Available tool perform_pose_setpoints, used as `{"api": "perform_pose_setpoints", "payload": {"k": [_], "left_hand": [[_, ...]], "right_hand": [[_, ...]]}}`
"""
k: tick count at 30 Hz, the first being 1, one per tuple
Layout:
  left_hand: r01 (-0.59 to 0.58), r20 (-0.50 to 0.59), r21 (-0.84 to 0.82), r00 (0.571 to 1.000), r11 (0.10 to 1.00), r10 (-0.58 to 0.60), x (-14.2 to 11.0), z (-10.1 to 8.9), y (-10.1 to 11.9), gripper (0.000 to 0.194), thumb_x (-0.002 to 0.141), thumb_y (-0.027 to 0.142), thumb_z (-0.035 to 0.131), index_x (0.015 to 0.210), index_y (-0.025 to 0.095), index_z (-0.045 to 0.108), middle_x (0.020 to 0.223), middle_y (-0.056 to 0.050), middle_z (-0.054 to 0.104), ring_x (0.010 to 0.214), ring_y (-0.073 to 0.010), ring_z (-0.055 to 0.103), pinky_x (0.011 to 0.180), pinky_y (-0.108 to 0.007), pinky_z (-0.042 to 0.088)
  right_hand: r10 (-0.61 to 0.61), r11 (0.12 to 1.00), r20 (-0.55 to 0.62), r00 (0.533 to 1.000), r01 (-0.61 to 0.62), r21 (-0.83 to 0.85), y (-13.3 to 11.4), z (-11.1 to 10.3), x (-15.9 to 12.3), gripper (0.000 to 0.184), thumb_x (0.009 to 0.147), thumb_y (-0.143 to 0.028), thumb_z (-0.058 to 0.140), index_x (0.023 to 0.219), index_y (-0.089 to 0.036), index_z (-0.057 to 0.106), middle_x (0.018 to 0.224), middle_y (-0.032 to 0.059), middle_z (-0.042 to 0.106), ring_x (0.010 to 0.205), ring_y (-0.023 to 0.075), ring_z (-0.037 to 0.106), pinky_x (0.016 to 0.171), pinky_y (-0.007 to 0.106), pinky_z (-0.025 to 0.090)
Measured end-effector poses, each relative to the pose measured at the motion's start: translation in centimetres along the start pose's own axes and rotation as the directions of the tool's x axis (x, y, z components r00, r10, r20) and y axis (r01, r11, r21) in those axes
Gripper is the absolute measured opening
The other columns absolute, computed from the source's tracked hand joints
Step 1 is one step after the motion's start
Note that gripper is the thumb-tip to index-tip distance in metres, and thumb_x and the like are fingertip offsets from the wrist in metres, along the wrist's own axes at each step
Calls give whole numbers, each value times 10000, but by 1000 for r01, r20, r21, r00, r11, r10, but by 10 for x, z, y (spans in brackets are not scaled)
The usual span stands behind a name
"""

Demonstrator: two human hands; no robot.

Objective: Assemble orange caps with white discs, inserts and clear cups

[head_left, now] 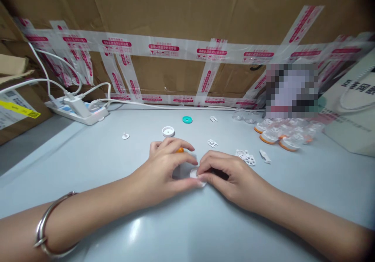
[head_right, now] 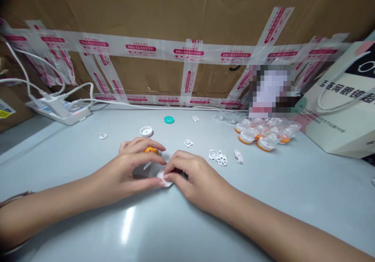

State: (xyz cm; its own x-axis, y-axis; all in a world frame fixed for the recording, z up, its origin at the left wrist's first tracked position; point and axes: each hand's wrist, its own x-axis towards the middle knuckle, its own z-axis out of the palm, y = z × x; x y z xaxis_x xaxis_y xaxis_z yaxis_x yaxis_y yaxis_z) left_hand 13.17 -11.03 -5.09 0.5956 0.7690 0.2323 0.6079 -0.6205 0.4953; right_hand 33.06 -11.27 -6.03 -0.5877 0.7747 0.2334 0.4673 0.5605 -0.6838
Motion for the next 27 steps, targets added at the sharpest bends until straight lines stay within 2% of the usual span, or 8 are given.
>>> {"api": "perform_pose_setpoints", "payload": {"k": [3, 6, 9, 11, 15, 19, 23, 27], "left_hand": [[-21, 17, -4, 1000, 1000, 21, 4, -4, 0, 96, 814, 311, 588, 829, 265, 672, 949, -8, 596, 926, -190, 503, 820, -342, 302], [-72, 73, -36, 995, 997, 74, 8, -3, -1, 82, 798, 242, 613, 761, 230, 686, 777, 3, 608, 785, -151, 539, 757, -291, 350], [-106, 132, -81, 984, 991, 116, 11, -3, -1, 69, 774, 199, 635, 733, 193, 691, 737, -4, 601, 733, -132, 553, 698, -238, 398], [-109, 174, -78, 977, 991, 121, 11, -5, 2, 68, 760, 180, 642, 719, 191, 695, 716, -3, 603, 716, -129, 560, 664, -219, 411], [-90, 233, 43, 969, 995, 78, 11, -8, 12, 86, 750, 146, 629, 728, 182, 704, 707, -16, 628, 666, -132, 573, 620, -220, 413], [-107, 263, 259, 964, 960, 37, 10, -9, 23, 155, 784, 134, 563, 694, 151, 688, 685, -40, 630, 600, -130, 569, 553, -222, 391], [-211, 268, 413, 958, 886, 103, 9, -6, 25, 107, 764, 146, 591, 689, 153, 667, 680, -33, 622, 589, -141, 572, 518, -226, 374], [-279, 272, 406, 946, 870, 177, 6, -5, 18, 119, 787, 146, 569, 711, 149, 661, 710, -42, 640, 625, -156, 596, 557, -240, 415]], "right_hand": [[-3, 1000, -12, 1000, 3, 0, -2, 1, -1, 127, 802, -118, 553, 755, -211, 626, 791, 1, 614, 739, 109, 581, 685, 227, 456], [26, 1000, -13, 1000, -25, 11, -4, 1, -2, 118, 788, -133, 583, 734, -218, 642, 779, -6, 619, 726, 107, 589, 682, 225, 460], [55, 998, 21, 998, -56, 42, -7, 0, -1, 20, 747, -208, 656, 730, -219, 658, 785, -5, 623, 718, 111, 595, 672, 228, 468], [57, 997, 19, 998, -58, 47, -8, -1, -2, 90, 690, -255, 715, 748, -210, 662, 790, 0, 620, 715, 117, 592, 658, 230, 469], [51, 998, 6, 999, -51, 29, -7, -2, -3, 156, 650, -304, 743, 725, -195, 661, 796, 6, 618, 701, 115, 584, 634, 231, 461], [24, 999, 12, 1000, -25, 28, -6, 0, -4, 139, 658, -295, 737, 713, -193, 660, 821, 10, 632, 702, 114, 595, 639, 230, 466], [-23, 1000, -2, 1000, 23, 12, -6, 2, -4, 58, 693, -193, 701, 687, -182, 645, 841, 22, 655, 759, 127, 619, 691, 237, 477], [-55, 998, -33, 998, 55, -12, -5, 3, -5, 62, 698, -196, 697, 678, -181, 640, 826, 33, 668, 777, 142, 628, 705, 249, 487]]}}
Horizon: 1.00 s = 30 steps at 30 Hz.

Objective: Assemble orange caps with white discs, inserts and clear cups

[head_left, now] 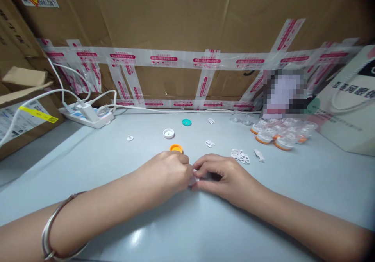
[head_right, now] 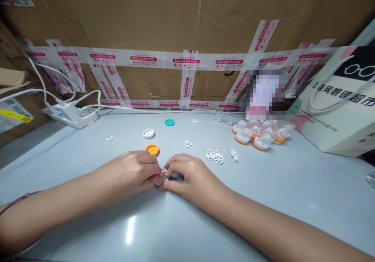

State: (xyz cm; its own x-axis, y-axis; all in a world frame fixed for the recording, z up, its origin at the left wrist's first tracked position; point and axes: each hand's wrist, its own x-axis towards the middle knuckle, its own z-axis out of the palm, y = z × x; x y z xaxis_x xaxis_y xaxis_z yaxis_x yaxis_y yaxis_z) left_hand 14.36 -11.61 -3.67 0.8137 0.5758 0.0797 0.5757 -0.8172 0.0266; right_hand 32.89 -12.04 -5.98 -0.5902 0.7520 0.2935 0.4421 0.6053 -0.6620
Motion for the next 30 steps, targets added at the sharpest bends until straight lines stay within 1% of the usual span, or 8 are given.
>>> {"api": "perform_pose_setpoints", "payload": {"k": [5, 8, 12, 14, 20, 26, 30], "left_hand": [[-43, -143, -221, 990, 974, 11, -7, 3, -12, 150, 781, 98, 517, 785, 149, 658, 744, -30, 657, 680, -135, 609, 617, -219, 443], [-90, -186, -301, 982, 949, 34, -10, 4, -18, 168, 794, 85, 495, 801, 146, 651, 739, -25, 655, 672, -120, 599, 613, -206, 443], [-204, -210, -255, 966, 945, 151, -12, 6, -23, 196, 856, 120, 450, 853, 134, 646, 822, -64, 657, 769, -145, 607, 713, -243, 463], [-233, -206, -226, 961, 946, 187, -14, 6, -24, 206, 877, 136, 436, 883, 139, 642, 857, -74, 656, 804, -149, 606, 746, -253, 466], [-256, -213, -194, 953, 947, 214, -16, 5, -23, 187, 884, 145, 450, 901, 137, 637, 857, -76, 655, 790, -144, 609, 737, -249, 471], [-277, -209, -125, 946, 953, 248, -15, 1, -21, 217, 885, 124, 430, 856, 137, 645, 836, -77, 659, 772, -148, 604, 703, -260, 468], [-263, -191, -156, 954, 952, 232, -16, 1, -20, 204, 876, 136, 449, 865, 137, 652, 845, -74, 657, 774, -152, 604, 709, -271, 469]], "right_hand": [[-35, 999, -21, 999, 35, -3, 1, -1, -2, 65, 707, -230, 697, 705, -183, 652, 842, 46, 676, 786, 149, 630, 695, 255, 491], [-27, 1000, -11, 1000, 27, -12, 2, -1, -2, 65, 706, -232, 700, 728, -188, 658, 845, 42, 676, 792, 149, 628, 701, 257, 490], [-29, 999, -10, 1000, 29, -18, 2, -1, -2, 72, 705, -227, 703, 727, -177, 656, 838, 48, 674, 794, 149, 626, 702, 254, 489], [-33, 999, -13, 999, 33, -18, 2, 0, -2, 76, 704, -229, 704, 722, -174, 653, 835, 49, 672, 790, 149, 627, 700, 253, 490], [-29, 999, -10, 1000, 29, -21, 3, 0, -1, 74, 708, -233, 700, 725, -178, 652, 842, 52, 669, 788, 154, 628, 691, 259, 492], [-28, 1000, -11, 1000, 28, -15, 4, 0, -2, 87, 704, -240, 704, 720, -179, 644, 831, 48, 667, 789, 154, 626, 699, 264, 492], [-8, 1000, -11, 1000, 8, 3, 4, 0, -2, 115, 698, -243, 708, 766, -179, 641, 841, 42, 667, 795, 151, 621, 718, 266, 489]]}}
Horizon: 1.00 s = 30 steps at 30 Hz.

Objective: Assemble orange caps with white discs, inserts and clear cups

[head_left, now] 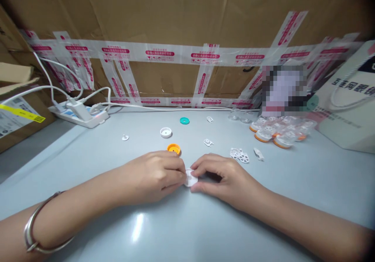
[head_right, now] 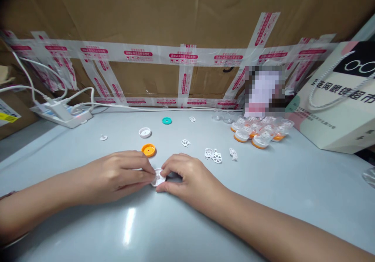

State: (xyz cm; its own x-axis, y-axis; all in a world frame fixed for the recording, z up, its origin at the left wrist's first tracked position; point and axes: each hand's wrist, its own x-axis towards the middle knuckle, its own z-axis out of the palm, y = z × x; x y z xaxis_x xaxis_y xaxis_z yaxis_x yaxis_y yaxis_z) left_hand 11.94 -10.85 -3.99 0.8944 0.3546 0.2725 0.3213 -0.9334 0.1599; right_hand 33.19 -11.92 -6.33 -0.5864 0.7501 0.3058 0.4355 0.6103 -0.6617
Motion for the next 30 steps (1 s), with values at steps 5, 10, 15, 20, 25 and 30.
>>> {"api": "perform_pose_setpoints", "payload": {"k": [5, 10, 15, 20, 25, 30], "left_hand": [[29, 8, -45, 1000, 999, -28, -2, 0, 2, 193, 866, 141, 461, 898, 150, 651, 868, -74, 655, 788, -153, 598, 719, -273, 465], [42, -64, -142, 997, 989, -51, -1, -9, -2, 188, 865, 135, 465, 913, 148, 647, 886, -69, 657, 804, -137, 596, 754, -251, 470], [229, -141, -57, 962, 972, -235, -5, -20, -20, 215, 866, 219, 480, 1026, 171, 617, 964, -75, 627, 910, -169, 571, 815, -294, 460], [343, 16, -34, 939, 939, -343, -9, -15, -31, 386, 817, 344, 551, 1172, 193, 522, 1112, -87, 549, 1079, -224, 474, 912, -367, 407], [350, 37, -72, 937, 934, -348, -7, -9, -31, 295, 818, 280, 547, 1100, 193, 556, 1079, -74, 545, 1042, -207, 477, 896, -338, 397], [379, 0, -148, 924, 914, -383, -5, -7, -32, 233, 835, 281, 526, 1038, 178, 577, 1003, -67, 570, 981, -194, 508, 852, -332, 413]], "right_hand": [[142, 990, 8, 990, -142, 17, -5, -1, 1, 235, 672, -268, 723, 866, -205, 607, 853, -3, 660, 789, 132, 608, 720, 244, 487], [200, 976, 32, 979, -202, 80, -5, -2, 0, 314, 665, -273, 723, 930, -225, 562, 890, -12, 647, 821, 127, 599, 767, 254, 483], [238, 971, -11, 971, -237, 38, -3, -1, 1, 338, 659, -274, 718, 947, -223, 548, 901, 10, 621, 825, 153, 576, 765, 297, 474], [212, 973, -26, 977, -213, -89, -4, 0, 4, 381, 634, -263, 699, 984, -208, 559, 967, 51, 568, 889, 197, 528, 770, 332, 447], [220, 973, 10, 975, -219, -76, -6, -1, 3, 258, 685, -223, 637, 941, -214, 603, 947, 43, 553, 889, 182, 516, 774, 313, 433], [214, 975, -4, 977, -214, -52, -6, -1, 4, 233, 689, -204, 635, 921, -219, 618, 928, 36, 546, 872, 173, 518, 776, 307, 433]]}}
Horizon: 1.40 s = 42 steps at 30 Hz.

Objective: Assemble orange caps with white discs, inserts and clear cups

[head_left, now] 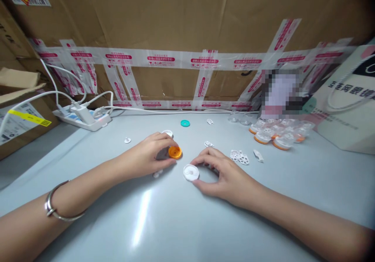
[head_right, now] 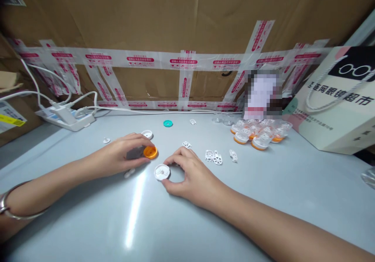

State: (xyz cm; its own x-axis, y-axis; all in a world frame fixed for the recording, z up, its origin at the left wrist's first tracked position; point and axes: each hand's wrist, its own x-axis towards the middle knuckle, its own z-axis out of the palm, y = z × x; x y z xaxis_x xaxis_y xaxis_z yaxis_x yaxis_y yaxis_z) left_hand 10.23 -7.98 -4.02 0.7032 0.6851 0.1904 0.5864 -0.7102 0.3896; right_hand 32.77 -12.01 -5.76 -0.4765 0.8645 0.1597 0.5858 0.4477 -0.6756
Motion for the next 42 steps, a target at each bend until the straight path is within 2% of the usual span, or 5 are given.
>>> {"api": "perform_pose_setpoints", "payload": {"k": [5, 11, 15, 30, 42], "left_hand": [[145, -23, -305, 987, 941, -160, 3, 3, -2, 277, 835, 344, 533, 1050, 172, 560, 1026, -73, 598, 904, -176, 553, 767, -314, 449], [255, 162, -824, 962, 506, -221, 3, 3, -1, 352, 866, 313, 500, 1192, 179, 503, 1080, -111, 591, 788, -131, 580, 594, -226, 468], [301, 221, -857, 948, 419, -229, 2, 8, -2, 368, 846, 313, 535, 1194, 193, 522, 1077, -94, 587, 768, -116, 566, 585, -209, 463], [25, -7, -470, 999, 882, -32, 1, 18, 25, 365, 806, 243, 583, 1157, 173, 509, 1072, -76, 601, 893, -150, 561, 835, -321, 455], [-103, 0, -238, 994, 966, 106, 0, 15, 30, 299, 831, 193, 547, 1129, 214, 548, 1004, -61, 580, 877, -153, 555, 798, -284, 452]], "right_hand": [[-1, 1000, 2, 1000, 1, 14, 1, 0, 0, 257, 694, -245, 647, 949, -233, 612, 938, 34, 534, 894, 179, 514, 797, 316, 432], [3, 1000, -6, 1000, -3, 22, 2, 2, 2, 248, 684, -305, 682, 905, -224, 606, 942, 34, 529, 912, 188, 512, 801, 333, 428], [-14, 999, -10, 1000, 14, 28, 3, 2, 2, 221, 691, -291, 674, 890, -221, 609, 933, 30, 531, 900, 179, 520, 799, 324, 428], [-29, 1000, -50, 998, 29, 3, 4, 2, 4, 191, 677, -269, 667, 842, -207, 594, 862, 20, 537, 822, 157, 528, 741, 288, 440], [-64, 998, -65, 996, 66, 17, 5, 5, 2, 206, 669, -237, 665, 870, -201, 633, 863, 26, 566, 812, 152, 539, 740, 284, 450]]}}
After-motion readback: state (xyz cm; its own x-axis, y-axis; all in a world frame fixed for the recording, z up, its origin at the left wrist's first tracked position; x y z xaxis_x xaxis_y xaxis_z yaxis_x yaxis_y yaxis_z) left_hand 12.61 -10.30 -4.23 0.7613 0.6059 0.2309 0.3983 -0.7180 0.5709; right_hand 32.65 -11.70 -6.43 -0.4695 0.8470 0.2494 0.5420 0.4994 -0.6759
